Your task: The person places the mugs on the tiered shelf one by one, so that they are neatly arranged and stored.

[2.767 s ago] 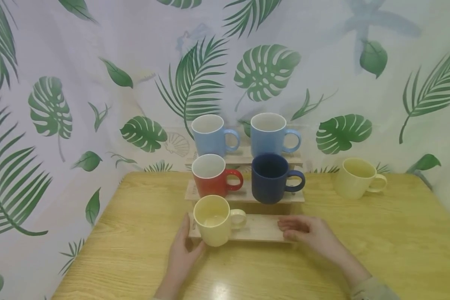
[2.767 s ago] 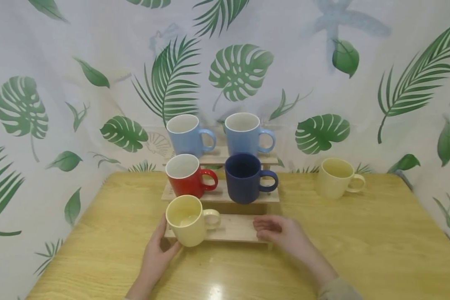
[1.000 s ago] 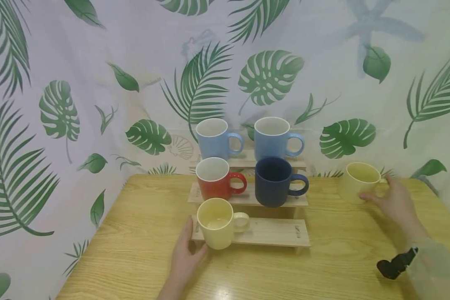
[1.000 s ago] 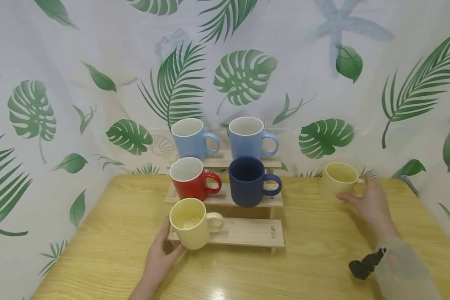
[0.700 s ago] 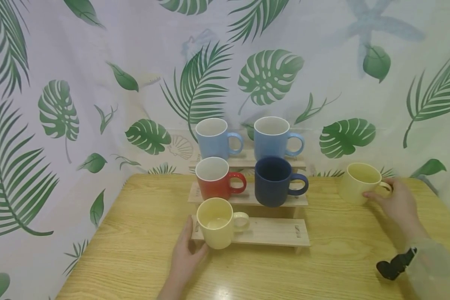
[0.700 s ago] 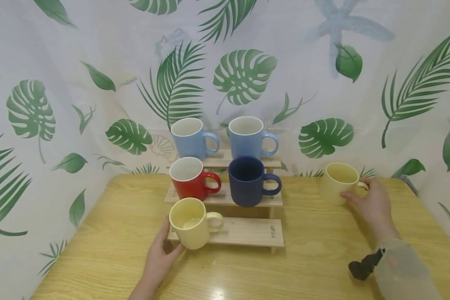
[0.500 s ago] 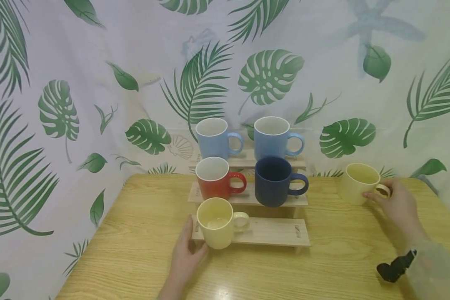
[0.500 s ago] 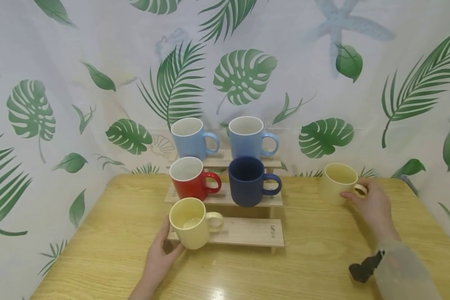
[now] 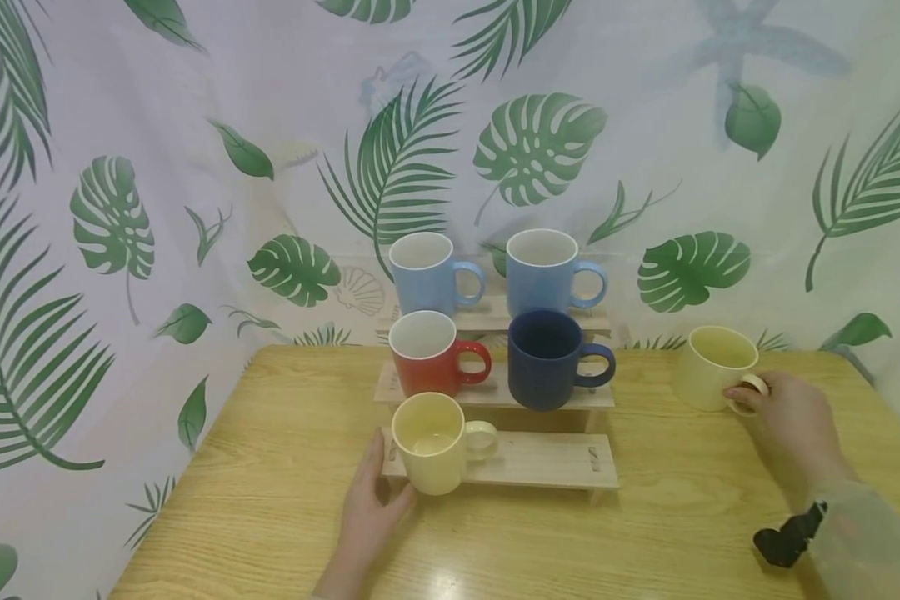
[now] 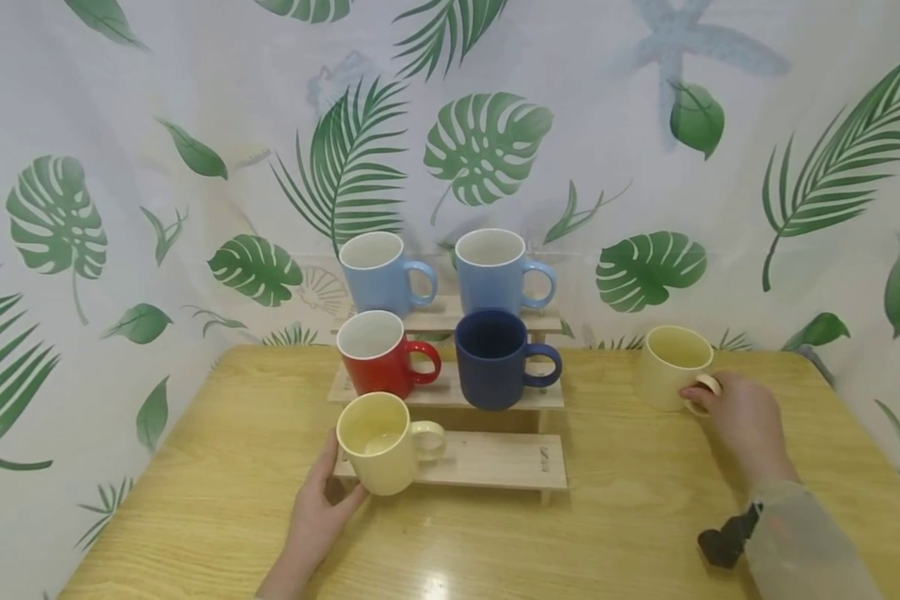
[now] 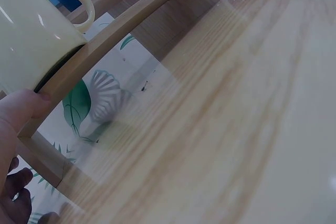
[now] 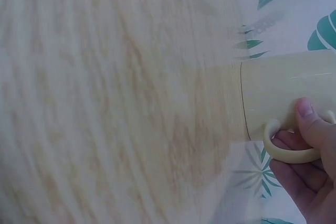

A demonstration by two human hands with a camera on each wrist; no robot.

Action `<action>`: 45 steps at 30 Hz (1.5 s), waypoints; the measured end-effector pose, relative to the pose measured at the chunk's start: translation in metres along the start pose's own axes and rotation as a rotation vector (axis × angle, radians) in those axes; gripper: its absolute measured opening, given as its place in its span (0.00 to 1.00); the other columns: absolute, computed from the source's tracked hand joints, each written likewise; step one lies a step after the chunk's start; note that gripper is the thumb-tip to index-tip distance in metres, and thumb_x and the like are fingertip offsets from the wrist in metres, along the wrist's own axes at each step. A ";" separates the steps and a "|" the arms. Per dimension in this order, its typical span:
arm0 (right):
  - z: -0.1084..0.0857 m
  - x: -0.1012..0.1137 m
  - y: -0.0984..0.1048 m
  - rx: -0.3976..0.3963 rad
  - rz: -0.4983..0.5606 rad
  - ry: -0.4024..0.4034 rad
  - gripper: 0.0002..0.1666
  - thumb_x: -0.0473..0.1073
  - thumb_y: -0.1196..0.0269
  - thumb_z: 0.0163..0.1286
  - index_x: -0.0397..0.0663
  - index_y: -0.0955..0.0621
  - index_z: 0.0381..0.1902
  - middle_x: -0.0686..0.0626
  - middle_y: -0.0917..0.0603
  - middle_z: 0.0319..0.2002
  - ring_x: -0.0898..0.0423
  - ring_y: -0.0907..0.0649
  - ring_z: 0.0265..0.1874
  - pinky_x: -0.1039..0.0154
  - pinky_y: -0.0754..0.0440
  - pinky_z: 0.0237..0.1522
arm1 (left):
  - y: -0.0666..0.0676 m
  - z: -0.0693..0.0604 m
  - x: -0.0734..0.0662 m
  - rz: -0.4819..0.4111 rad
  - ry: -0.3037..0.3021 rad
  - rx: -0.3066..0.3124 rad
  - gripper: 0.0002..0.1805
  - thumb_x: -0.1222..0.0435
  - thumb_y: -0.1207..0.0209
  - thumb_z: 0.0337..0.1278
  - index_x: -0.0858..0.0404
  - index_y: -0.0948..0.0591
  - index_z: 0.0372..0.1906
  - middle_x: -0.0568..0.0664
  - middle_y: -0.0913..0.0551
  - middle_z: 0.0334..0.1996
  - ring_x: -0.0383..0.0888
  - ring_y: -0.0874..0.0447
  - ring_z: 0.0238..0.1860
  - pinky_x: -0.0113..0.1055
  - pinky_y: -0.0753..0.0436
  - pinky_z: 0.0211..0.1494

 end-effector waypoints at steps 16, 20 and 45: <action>-0.016 0.023 -0.006 -0.029 0.015 0.067 0.18 0.47 0.38 0.68 0.42 0.21 0.21 0.53 0.27 0.15 0.55 0.33 0.17 0.63 0.36 0.19 | 0.000 0.000 0.001 -0.008 -0.007 0.001 0.51 0.59 0.32 0.50 0.59 0.48 0.75 0.51 0.49 0.74 0.52 0.51 0.73 0.50 0.47 0.72; -0.021 0.028 -0.008 -0.030 0.025 0.074 0.21 0.48 0.38 0.67 0.45 0.24 0.17 0.53 0.28 0.14 0.56 0.33 0.16 0.63 0.37 0.17 | 0.000 0.000 0.000 -0.004 -0.008 0.003 0.51 0.59 0.32 0.50 0.60 0.49 0.75 0.52 0.49 0.74 0.53 0.51 0.73 0.50 0.47 0.72; -0.074 0.085 0.023 -0.147 0.069 0.162 0.10 0.47 0.30 0.58 0.51 0.18 0.22 0.55 0.23 0.16 0.65 0.36 0.16 0.68 0.39 0.14 | 0.000 0.001 0.002 -0.017 0.012 0.001 0.51 0.55 0.32 0.50 0.59 0.48 0.75 0.50 0.48 0.74 0.52 0.51 0.73 0.50 0.48 0.72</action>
Point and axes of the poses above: each hand's wrist, its own z-axis towards the middle knuckle, its own y-axis out of the back of the hand, x = y × z, the point moved 5 cm from there along z, towards the middle knuckle
